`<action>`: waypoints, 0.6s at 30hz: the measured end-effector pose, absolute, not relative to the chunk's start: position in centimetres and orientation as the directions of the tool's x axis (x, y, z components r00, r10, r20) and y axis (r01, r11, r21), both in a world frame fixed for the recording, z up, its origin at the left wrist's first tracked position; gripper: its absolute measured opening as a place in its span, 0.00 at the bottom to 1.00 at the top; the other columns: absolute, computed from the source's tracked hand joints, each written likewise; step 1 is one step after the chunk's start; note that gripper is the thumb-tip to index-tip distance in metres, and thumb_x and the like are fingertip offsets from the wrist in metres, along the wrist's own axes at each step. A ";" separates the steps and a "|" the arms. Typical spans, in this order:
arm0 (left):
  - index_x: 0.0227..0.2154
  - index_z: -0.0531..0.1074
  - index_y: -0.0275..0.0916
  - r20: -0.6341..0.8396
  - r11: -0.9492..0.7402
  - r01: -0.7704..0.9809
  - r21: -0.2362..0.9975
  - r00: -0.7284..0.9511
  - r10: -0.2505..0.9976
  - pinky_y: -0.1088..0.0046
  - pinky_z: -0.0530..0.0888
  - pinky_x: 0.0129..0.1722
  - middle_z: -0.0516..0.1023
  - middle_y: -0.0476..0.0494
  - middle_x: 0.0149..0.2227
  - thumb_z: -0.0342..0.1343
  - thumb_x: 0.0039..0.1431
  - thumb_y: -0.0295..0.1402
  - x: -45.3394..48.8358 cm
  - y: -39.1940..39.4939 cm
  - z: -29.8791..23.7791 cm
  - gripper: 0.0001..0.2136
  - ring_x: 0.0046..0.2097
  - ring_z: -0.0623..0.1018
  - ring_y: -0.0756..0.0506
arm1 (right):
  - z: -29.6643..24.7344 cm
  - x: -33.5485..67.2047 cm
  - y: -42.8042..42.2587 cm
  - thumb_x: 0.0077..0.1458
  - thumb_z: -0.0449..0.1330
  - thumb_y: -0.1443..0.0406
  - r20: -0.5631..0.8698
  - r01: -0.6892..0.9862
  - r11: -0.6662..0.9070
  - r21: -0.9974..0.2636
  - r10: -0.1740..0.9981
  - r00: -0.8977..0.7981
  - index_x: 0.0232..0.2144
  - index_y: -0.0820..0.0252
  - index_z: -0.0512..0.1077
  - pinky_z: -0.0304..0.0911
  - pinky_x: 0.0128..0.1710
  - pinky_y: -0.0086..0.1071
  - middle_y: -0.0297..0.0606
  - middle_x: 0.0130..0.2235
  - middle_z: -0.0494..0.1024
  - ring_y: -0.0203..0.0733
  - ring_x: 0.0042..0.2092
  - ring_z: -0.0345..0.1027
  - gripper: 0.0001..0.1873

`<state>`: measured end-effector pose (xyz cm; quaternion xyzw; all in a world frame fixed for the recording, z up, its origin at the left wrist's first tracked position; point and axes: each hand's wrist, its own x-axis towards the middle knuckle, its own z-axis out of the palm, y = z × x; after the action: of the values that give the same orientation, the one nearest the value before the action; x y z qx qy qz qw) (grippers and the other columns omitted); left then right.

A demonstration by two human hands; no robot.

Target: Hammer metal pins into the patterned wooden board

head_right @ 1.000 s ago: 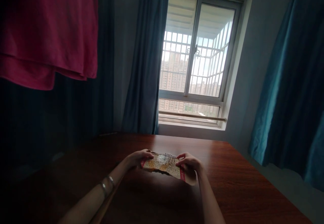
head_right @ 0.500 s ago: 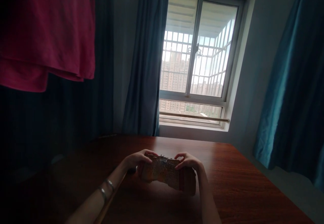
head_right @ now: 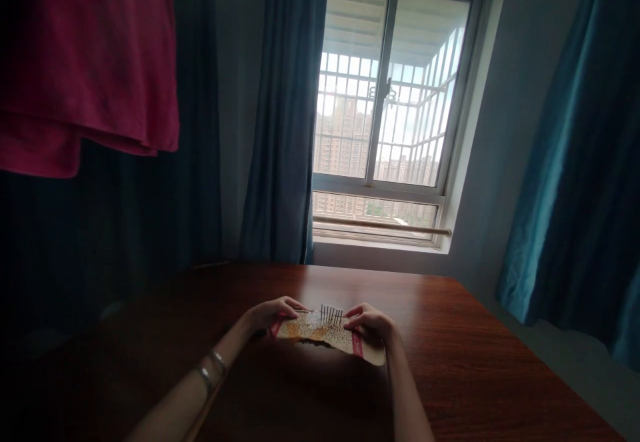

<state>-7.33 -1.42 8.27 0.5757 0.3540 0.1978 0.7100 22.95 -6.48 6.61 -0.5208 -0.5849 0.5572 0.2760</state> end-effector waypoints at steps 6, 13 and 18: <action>0.37 0.74 0.30 -0.275 0.294 0.104 0.950 0.724 0.633 0.73 0.69 0.39 0.77 0.39 0.35 0.58 0.38 0.24 -7.4 0.0 6.3 0.17 0.36 0.76 0.45 | 5.7 22.5 -6.3 0.34 0.65 0.62 -0.266 0.215 -0.189 -0.958 0.863 -0.430 0.31 0.67 0.74 0.60 0.30 0.27 0.37 0.27 0.75 0.35 0.28 0.68 0.18; 0.43 0.70 0.32 -0.253 0.301 0.079 0.950 0.761 0.597 0.72 0.68 0.41 0.74 0.37 0.41 0.59 0.41 0.28 -7.2 0.9 5.0 0.21 0.41 0.74 0.44 | 5.3 22.8 -6.6 0.32 0.67 0.63 -0.266 0.171 -0.210 -0.963 0.854 -0.447 0.30 0.68 0.74 0.58 0.28 0.26 0.36 0.27 0.75 0.34 0.27 0.67 0.18; 0.40 0.68 0.32 -0.310 0.397 0.040 0.917 0.697 0.647 0.70 0.69 0.40 0.75 0.37 0.37 0.52 0.49 0.46 -6.6 1.4 4.3 0.22 0.40 0.74 0.43 | 4.8 23.3 -7.0 0.32 0.67 0.64 -0.236 0.132 -0.203 -0.970 0.912 -0.335 0.31 0.65 0.74 0.61 0.31 0.27 0.36 0.28 0.76 0.37 0.29 0.69 0.18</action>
<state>-6.56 1.39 4.30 0.5120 0.3351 0.1982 0.7657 23.34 -7.01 4.81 -0.4798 -0.5443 0.6092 0.3201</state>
